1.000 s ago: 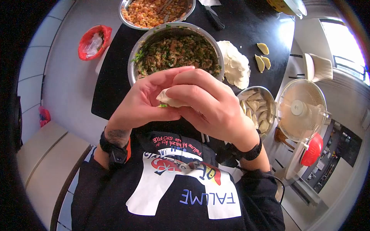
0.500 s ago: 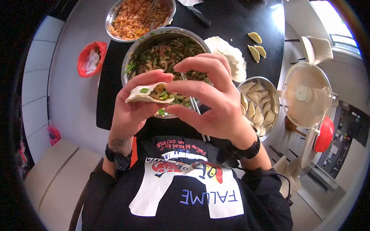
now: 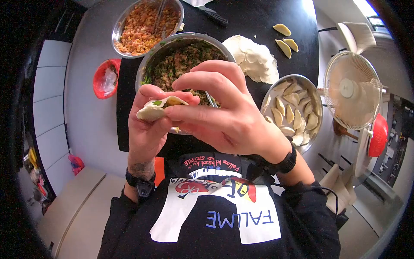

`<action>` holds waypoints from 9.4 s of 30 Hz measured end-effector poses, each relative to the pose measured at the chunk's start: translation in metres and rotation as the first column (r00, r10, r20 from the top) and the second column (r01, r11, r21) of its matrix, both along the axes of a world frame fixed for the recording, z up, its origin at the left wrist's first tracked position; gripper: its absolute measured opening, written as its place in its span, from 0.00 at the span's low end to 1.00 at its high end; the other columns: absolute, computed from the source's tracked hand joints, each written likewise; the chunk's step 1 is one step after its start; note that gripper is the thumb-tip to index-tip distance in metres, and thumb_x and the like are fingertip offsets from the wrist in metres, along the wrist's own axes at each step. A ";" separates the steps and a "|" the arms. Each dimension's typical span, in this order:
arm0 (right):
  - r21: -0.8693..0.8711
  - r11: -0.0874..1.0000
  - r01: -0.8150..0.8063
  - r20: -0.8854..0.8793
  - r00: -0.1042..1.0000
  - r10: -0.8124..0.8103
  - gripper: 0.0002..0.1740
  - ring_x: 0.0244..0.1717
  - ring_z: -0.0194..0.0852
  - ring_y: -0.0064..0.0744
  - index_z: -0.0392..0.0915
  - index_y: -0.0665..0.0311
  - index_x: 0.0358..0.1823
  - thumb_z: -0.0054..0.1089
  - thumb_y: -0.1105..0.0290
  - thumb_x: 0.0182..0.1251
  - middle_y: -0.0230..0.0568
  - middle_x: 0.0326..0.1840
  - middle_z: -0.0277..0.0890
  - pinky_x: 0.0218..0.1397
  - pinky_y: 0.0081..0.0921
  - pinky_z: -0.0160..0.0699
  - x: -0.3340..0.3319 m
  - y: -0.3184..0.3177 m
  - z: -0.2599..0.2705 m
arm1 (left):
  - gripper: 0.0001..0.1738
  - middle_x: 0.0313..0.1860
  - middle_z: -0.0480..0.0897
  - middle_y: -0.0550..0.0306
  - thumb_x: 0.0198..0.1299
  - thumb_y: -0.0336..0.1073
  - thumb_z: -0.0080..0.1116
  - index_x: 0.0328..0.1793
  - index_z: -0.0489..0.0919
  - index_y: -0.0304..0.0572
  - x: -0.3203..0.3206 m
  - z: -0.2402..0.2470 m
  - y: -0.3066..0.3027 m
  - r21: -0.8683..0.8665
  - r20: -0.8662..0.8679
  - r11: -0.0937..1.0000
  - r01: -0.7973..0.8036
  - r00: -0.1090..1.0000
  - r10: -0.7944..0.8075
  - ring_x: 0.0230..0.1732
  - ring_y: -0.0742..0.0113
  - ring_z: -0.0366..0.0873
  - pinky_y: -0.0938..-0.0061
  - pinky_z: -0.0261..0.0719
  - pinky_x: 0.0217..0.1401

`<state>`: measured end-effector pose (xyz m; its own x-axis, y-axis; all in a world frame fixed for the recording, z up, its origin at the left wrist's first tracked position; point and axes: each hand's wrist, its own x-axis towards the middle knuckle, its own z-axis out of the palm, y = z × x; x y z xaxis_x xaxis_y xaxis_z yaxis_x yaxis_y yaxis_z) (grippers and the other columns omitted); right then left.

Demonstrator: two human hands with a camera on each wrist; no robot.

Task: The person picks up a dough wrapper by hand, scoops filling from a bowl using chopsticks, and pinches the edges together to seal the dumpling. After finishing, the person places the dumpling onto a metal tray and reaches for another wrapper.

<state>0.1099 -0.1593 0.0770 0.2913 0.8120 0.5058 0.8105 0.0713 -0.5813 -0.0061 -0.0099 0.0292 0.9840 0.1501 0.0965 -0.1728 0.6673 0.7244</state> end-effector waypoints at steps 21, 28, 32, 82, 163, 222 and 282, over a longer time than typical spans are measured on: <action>0.076 0.992 0.103 -0.045 0.994 -0.099 0.14 0.48 0.71 0.45 0.79 0.61 0.38 0.68 0.76 0.47 0.46 0.48 0.72 0.51 0.35 0.71 -0.004 0.001 0.004 | 0.14 0.50 0.75 0.49 0.58 0.27 0.63 0.48 0.72 0.39 -0.001 0.013 -0.001 0.528 0.125 0.816 -0.235 0.972 0.199 0.47 0.68 0.77 0.78 0.76 0.47; -0.011 0.996 0.092 0.020 0.996 -0.092 0.13 0.48 0.70 0.44 0.79 0.62 0.37 0.67 0.78 0.48 0.43 0.47 0.72 0.50 0.34 0.71 -0.005 0.000 0.012 | 0.16 0.47 0.79 0.50 0.55 0.27 0.66 0.47 0.73 0.38 -0.005 0.019 0.004 0.639 0.080 0.746 -0.187 0.981 0.177 0.47 0.69 0.79 0.78 0.77 0.46; -0.027 0.996 0.083 0.022 0.996 -0.083 0.14 0.48 0.69 0.43 0.79 0.63 0.38 0.67 0.78 0.47 0.42 0.46 0.72 0.50 0.32 0.70 -0.005 0.000 0.005 | 0.20 0.48 0.78 0.48 0.55 0.25 0.65 0.51 0.69 0.37 -0.005 0.020 0.001 0.616 0.019 0.774 -0.147 0.985 0.171 0.50 0.66 0.79 0.77 0.78 0.49; 0.080 0.992 0.095 -0.121 0.989 -0.085 0.13 0.47 0.69 0.43 0.83 0.58 0.36 0.71 0.73 0.46 0.42 0.44 0.72 0.51 0.38 0.70 -0.003 -0.015 0.001 | 0.19 0.52 0.78 0.42 0.52 0.20 0.65 0.49 0.71 0.38 0.004 0.019 -0.006 0.464 0.124 0.870 -0.166 0.985 0.121 0.53 0.59 0.79 0.73 0.78 0.53; 0.015 0.985 0.171 -0.092 0.981 -0.169 0.16 0.38 0.71 0.40 0.83 0.66 0.37 0.73 0.77 0.42 0.39 0.35 0.76 0.44 0.32 0.73 -0.005 -0.021 0.016 | 0.17 0.46 0.78 0.47 0.50 0.22 0.68 0.44 0.74 0.40 0.001 0.028 -0.007 0.600 0.130 0.770 -0.216 0.976 0.172 0.46 0.68 0.79 0.78 0.77 0.48; -0.128 0.925 0.357 -0.207 0.903 -0.377 0.05 0.37 0.74 0.36 0.80 0.64 0.30 0.65 0.73 0.52 0.35 0.30 0.76 0.44 0.32 0.68 -0.014 -0.014 -0.042 | 0.11 0.48 0.76 0.54 0.55 0.22 0.64 0.41 0.74 0.40 0.011 -0.022 -0.009 0.426 -0.099 0.875 -0.231 0.949 0.299 0.50 0.67 0.78 0.77 0.76 0.51; -0.199 0.980 0.031 -0.128 0.990 -0.057 0.26 0.69 0.56 0.50 0.82 0.56 0.51 0.72 0.61 0.46 0.44 0.66 0.68 0.70 0.43 0.52 0.015 0.008 -0.055 | 0.35 0.64 0.70 0.42 0.71 0.57 0.31 0.73 0.56 0.37 0.026 -0.030 -0.012 -0.664 -0.170 0.747 0.027 0.968 -0.186 0.58 0.59 0.76 0.71 0.80 0.53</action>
<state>0.1248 -0.1517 0.0217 0.3826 0.8763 0.2928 0.7254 -0.0886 -0.6825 0.0197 -0.0221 -0.0010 0.9805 -0.0090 -0.1962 0.0319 0.9930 0.1140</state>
